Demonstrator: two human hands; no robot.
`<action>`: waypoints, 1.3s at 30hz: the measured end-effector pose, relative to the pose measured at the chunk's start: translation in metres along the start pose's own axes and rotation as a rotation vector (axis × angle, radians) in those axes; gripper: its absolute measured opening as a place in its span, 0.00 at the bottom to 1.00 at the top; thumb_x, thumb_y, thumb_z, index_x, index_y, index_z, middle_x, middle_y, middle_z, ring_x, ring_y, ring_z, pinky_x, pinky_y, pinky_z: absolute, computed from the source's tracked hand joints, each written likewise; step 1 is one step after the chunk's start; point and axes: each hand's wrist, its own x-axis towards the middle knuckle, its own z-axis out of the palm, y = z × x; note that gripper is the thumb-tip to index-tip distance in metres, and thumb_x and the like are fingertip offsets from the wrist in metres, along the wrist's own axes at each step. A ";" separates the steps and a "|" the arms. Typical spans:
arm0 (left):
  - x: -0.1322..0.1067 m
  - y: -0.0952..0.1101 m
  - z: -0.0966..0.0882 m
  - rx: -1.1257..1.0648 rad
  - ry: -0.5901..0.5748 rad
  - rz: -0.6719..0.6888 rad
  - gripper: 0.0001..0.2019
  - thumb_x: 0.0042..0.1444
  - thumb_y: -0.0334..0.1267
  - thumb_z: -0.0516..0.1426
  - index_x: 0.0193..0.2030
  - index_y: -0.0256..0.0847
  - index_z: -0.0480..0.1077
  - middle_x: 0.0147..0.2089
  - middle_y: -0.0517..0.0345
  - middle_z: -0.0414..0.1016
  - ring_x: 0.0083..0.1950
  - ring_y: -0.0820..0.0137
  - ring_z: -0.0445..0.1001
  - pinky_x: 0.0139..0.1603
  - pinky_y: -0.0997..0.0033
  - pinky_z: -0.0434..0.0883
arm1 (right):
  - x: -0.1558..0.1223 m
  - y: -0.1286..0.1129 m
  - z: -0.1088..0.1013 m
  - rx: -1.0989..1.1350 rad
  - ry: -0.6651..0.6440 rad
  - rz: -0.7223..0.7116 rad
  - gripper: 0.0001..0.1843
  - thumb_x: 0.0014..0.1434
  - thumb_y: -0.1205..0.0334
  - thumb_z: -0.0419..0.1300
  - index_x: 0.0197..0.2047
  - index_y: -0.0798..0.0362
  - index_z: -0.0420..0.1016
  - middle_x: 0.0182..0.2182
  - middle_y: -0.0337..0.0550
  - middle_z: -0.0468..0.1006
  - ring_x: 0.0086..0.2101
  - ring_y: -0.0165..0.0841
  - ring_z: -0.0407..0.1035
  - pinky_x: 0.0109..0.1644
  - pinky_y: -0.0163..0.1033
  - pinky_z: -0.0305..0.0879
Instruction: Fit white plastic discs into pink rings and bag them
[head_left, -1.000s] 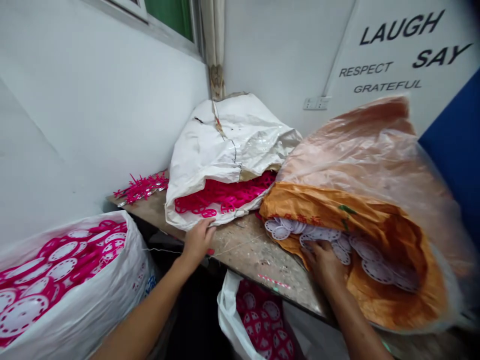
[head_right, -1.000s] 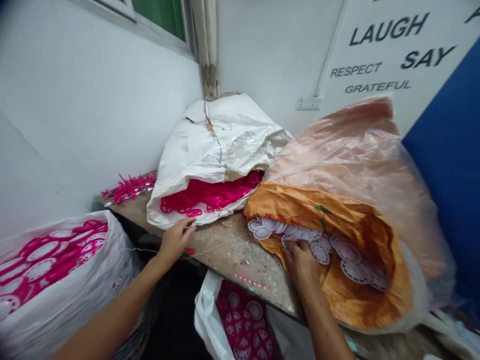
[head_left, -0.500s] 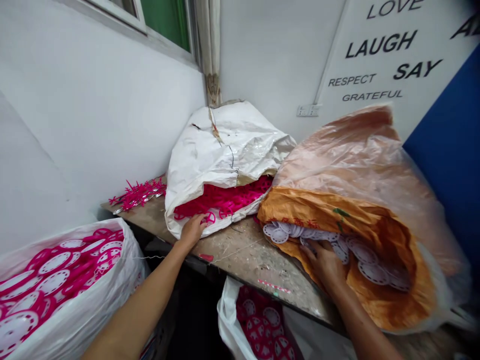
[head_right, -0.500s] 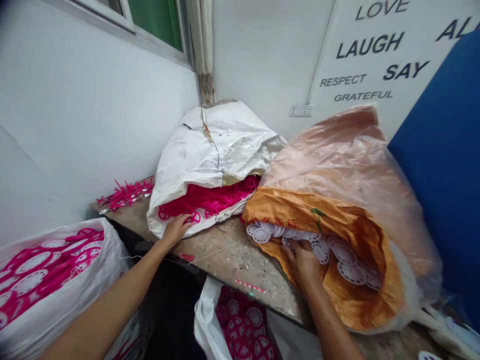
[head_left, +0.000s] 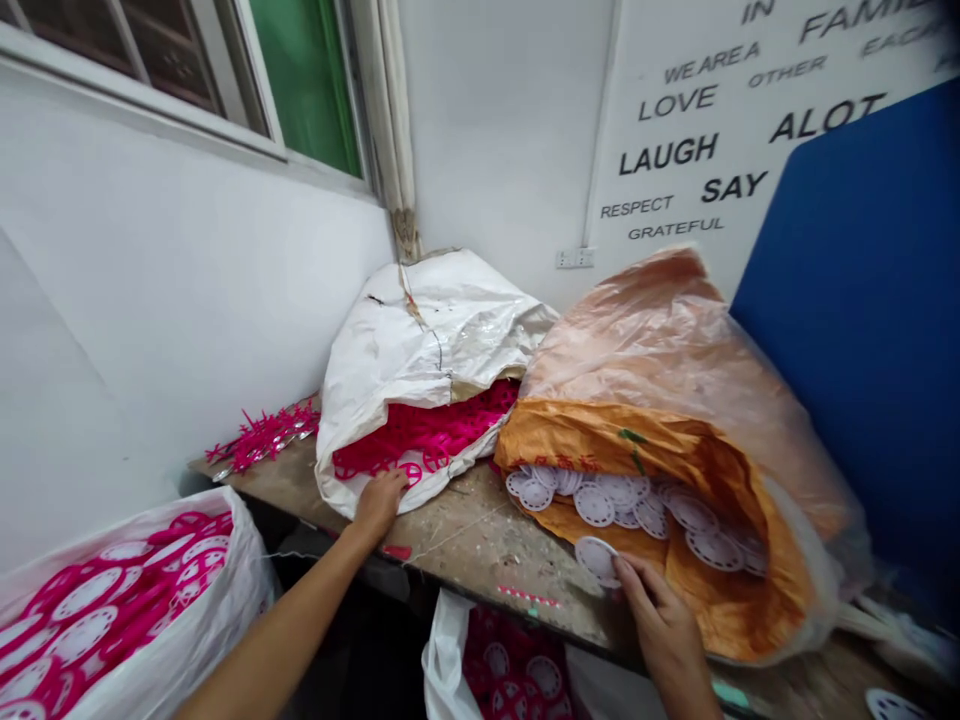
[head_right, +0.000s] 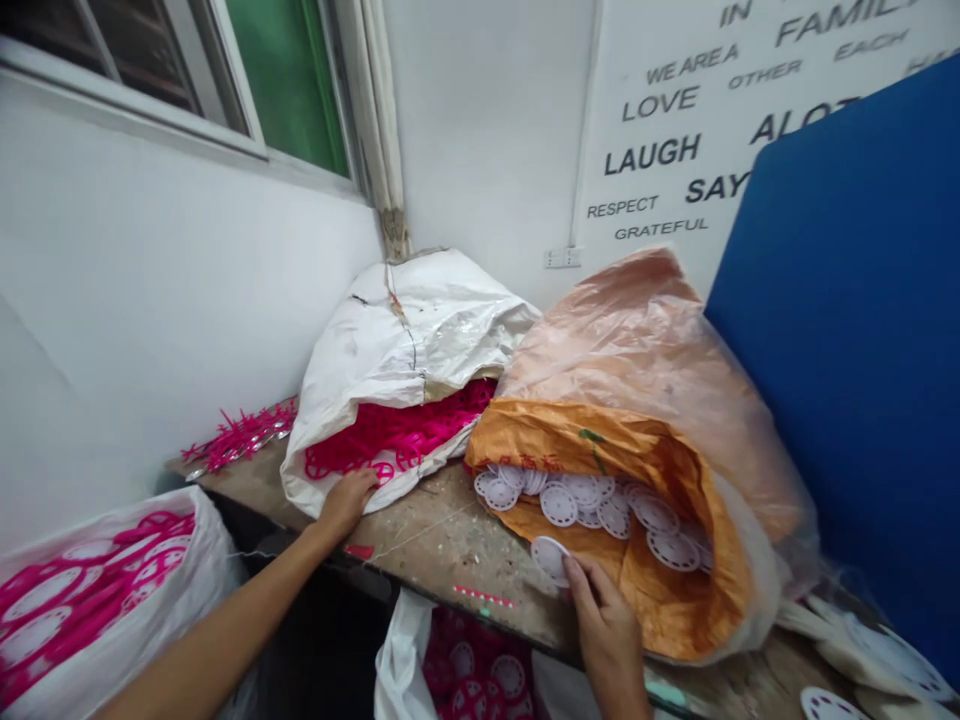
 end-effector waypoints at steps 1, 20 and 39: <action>0.001 0.001 -0.002 -0.028 0.011 0.000 0.09 0.52 0.27 0.55 0.35 0.42 0.75 0.46 0.52 0.75 0.50 0.62 0.69 0.53 0.64 0.63 | -0.004 -0.001 0.001 0.037 -0.004 0.014 0.21 0.50 0.42 0.57 0.33 0.52 0.76 0.29 0.44 0.78 0.28 0.37 0.71 0.33 0.38 0.69; -0.148 0.188 0.056 -1.468 -0.323 -0.448 0.18 0.52 0.44 0.60 0.48 0.40 0.67 0.47 0.52 0.74 0.45 0.66 0.75 0.41 0.68 0.75 | -0.059 -0.045 0.026 0.108 -0.219 -0.213 0.15 0.58 0.64 0.56 0.48 0.49 0.75 0.40 0.46 0.73 0.40 0.34 0.68 0.44 0.40 0.66; -0.162 0.184 0.053 -1.228 -0.414 -0.274 0.23 0.53 0.44 0.58 0.54 0.39 0.61 0.44 0.51 0.76 0.37 0.67 0.78 0.38 0.70 0.75 | -0.061 -0.045 0.013 0.289 -0.537 0.050 0.16 0.56 0.63 0.57 0.49 0.51 0.66 0.38 0.40 0.75 0.35 0.31 0.70 0.39 0.36 0.66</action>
